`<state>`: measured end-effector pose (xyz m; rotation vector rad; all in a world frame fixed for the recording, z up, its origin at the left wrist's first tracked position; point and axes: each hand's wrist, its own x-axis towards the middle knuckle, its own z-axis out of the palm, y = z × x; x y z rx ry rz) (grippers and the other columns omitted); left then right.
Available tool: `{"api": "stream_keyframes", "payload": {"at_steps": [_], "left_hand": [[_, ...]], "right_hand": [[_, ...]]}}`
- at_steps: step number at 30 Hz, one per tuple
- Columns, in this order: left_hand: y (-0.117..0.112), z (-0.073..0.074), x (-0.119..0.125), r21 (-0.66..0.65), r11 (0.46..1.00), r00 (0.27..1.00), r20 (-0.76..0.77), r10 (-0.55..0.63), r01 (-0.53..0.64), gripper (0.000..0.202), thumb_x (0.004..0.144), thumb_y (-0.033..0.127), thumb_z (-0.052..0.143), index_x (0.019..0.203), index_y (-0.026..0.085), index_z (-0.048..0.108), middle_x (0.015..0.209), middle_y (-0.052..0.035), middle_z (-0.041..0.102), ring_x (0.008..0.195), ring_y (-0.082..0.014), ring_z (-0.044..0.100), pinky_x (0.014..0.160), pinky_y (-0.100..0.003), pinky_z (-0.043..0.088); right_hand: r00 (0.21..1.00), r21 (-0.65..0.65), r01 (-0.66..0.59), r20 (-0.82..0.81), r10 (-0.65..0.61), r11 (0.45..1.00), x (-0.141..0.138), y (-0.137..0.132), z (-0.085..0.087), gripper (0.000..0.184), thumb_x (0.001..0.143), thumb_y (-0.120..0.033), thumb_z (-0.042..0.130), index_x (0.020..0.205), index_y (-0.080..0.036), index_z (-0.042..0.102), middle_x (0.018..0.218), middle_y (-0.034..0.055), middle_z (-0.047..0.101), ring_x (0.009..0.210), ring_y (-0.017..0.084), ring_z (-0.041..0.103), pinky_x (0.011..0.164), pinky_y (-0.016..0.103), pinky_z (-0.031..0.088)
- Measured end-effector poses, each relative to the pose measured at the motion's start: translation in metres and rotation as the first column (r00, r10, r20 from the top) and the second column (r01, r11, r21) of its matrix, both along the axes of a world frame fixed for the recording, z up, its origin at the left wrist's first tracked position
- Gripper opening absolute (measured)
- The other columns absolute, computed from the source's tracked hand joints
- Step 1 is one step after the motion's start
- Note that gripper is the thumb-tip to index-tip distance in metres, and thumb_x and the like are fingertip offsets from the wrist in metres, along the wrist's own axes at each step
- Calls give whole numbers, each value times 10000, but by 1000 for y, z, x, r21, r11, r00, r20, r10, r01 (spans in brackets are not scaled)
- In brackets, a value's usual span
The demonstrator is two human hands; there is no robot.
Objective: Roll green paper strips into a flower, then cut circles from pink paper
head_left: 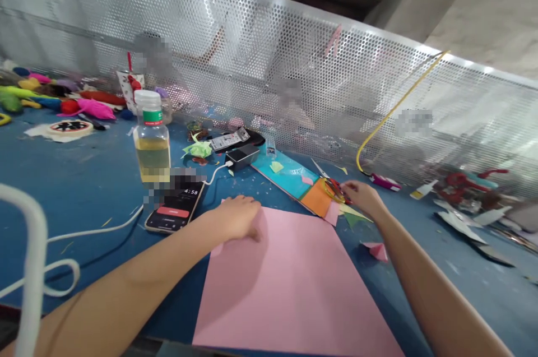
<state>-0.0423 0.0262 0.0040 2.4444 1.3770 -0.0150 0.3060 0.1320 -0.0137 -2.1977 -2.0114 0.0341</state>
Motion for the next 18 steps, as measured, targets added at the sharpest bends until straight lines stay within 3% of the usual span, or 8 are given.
{"api": "stream_keyframes", "payload": {"at_steps": [3,7,10,15,18], "left_hand": [[-4,8,1,-14,1000,1000,-4,-8,8,547,730,382,656,1205,138,538,1305,-176,535,1193,-353,488,947,-458,413],[-10,11,2,-56,994,995,10,-99,99,660,624,370,740,1228,200,534,1285,-113,569,1172,-315,513,934,-410,434],[-17,5,7,-91,979,983,23,-183,185,819,560,471,752,1285,191,494,1376,-132,486,1257,-325,434,1018,-427,372],[-30,-9,19,-126,977,985,10,-170,170,1087,612,729,561,1438,86,269,1538,-204,108,1421,-362,73,1117,-558,124],[-31,-14,24,-92,987,991,6,-131,131,1054,668,773,465,1445,92,257,1532,-198,111,1422,-345,96,1118,-556,119]], "right_hand": [[986,-58,-156,-68,152,986,11,-22,-7,225,920,-331,529,1024,-151,617,997,42,647,835,161,633,743,345,535],[953,-3,-283,-114,280,959,3,-44,-15,216,931,-323,510,1013,-158,622,1004,53,658,858,156,637,787,368,528],[963,55,-246,-100,250,968,1,-47,-17,217,933,-323,504,1024,-164,619,1039,60,652,878,163,633,807,377,521],[995,82,-91,-31,94,992,15,-44,-26,243,927,-319,514,1104,-170,587,1127,75,609,957,188,608,832,402,508],[995,16,-96,13,96,995,21,-50,-32,233,919,-318,528,1091,-176,596,1132,73,608,957,186,606,829,395,511]]}}
